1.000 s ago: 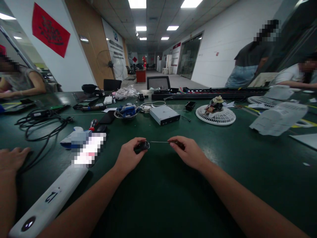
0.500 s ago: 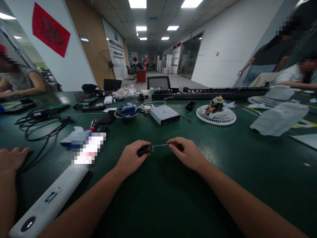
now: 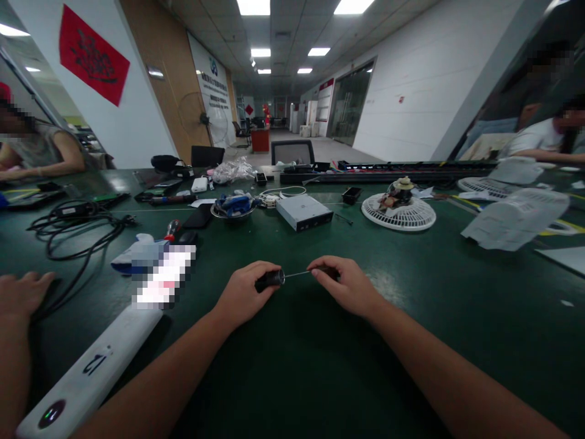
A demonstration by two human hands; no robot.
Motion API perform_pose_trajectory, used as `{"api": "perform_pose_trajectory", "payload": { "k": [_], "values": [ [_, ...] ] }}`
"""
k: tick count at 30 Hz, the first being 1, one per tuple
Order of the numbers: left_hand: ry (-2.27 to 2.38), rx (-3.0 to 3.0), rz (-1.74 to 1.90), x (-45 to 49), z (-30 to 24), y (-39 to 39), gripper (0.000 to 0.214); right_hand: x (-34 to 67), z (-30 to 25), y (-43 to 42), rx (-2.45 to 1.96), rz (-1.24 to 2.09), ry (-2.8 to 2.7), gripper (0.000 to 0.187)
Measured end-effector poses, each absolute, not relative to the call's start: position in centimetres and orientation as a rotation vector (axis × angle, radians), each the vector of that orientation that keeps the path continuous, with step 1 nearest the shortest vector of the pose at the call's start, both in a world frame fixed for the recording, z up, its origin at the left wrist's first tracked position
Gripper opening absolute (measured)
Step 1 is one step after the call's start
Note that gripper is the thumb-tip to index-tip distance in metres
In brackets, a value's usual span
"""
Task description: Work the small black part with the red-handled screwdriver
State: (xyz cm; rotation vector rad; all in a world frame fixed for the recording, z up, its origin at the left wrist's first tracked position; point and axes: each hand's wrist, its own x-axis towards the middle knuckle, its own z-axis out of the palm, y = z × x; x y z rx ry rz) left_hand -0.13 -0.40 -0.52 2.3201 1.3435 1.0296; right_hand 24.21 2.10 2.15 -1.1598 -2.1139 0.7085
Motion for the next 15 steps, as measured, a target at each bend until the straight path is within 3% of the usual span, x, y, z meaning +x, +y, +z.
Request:
{"api": "perform_pose_trajectory", "payload": {
  "k": [15],
  "values": [
    [1.319,2.328,1.010,0.03,-0.22,-0.52,0.034,24.39,1.98,2.26,-1.181,0.781,-2.146,0.023]
  ]
}}
